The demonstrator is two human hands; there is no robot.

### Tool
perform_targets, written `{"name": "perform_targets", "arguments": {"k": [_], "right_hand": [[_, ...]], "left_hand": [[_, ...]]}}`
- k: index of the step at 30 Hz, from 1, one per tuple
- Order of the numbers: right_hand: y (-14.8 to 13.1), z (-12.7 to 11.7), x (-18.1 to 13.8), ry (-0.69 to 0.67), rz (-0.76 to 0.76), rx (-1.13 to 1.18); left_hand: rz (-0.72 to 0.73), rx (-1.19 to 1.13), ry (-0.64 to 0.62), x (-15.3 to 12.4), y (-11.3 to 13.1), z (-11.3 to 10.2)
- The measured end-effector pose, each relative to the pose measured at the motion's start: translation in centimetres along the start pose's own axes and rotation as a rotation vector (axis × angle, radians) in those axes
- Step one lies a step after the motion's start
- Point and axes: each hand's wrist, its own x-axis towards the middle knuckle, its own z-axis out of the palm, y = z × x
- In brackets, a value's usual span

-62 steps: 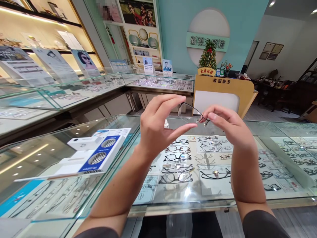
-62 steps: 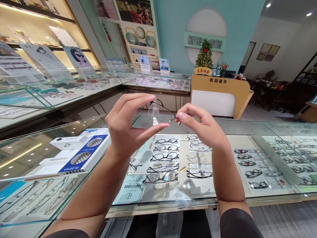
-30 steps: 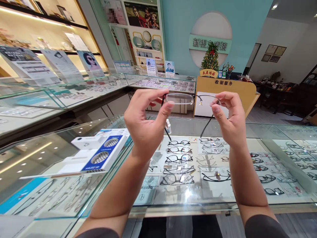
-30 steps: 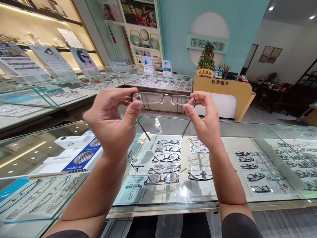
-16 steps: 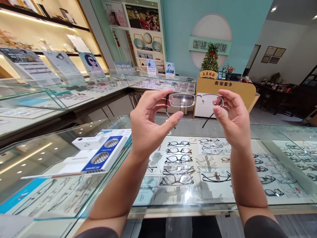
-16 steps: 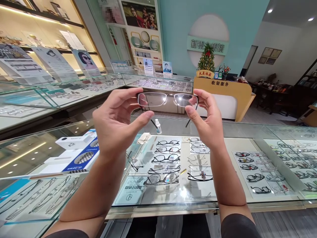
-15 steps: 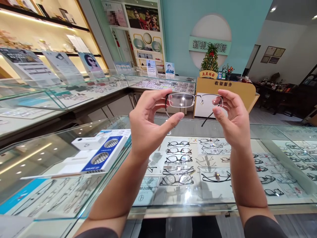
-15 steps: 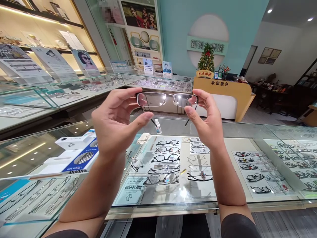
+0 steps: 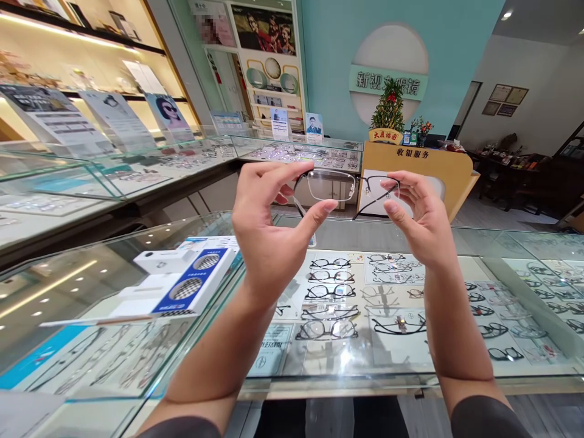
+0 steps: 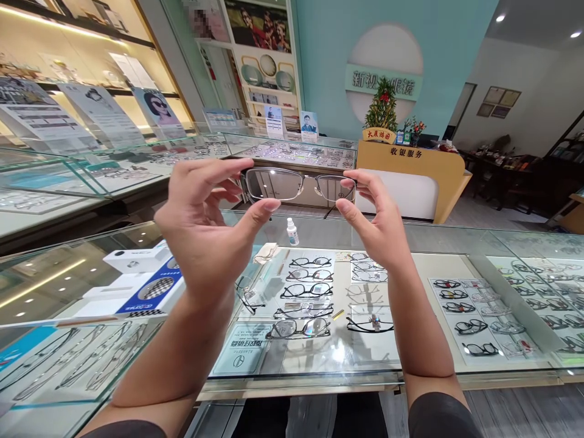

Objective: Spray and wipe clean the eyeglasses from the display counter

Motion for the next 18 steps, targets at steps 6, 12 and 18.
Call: {"name": "perform_targets", "arguments": {"k": [6, 12, 18], "right_hand": [[0.9, 0.1, 0.3, -0.056, 0.076, 0.085], [0.9, 0.2, 0.3, -0.030, 0.122, 0.125], [0.4, 0.5, 0.2, 0.064, 0.062, 0.048]], "left_hand": [[0.002, 0.013, 0.038, 0.0, 0.2, 0.1], [-0.032, -0.015, -0.015, 0.2, -0.8, 0.0], [-0.070, -0.084, -0.045, 0.4, -2.1, -0.1]]}}
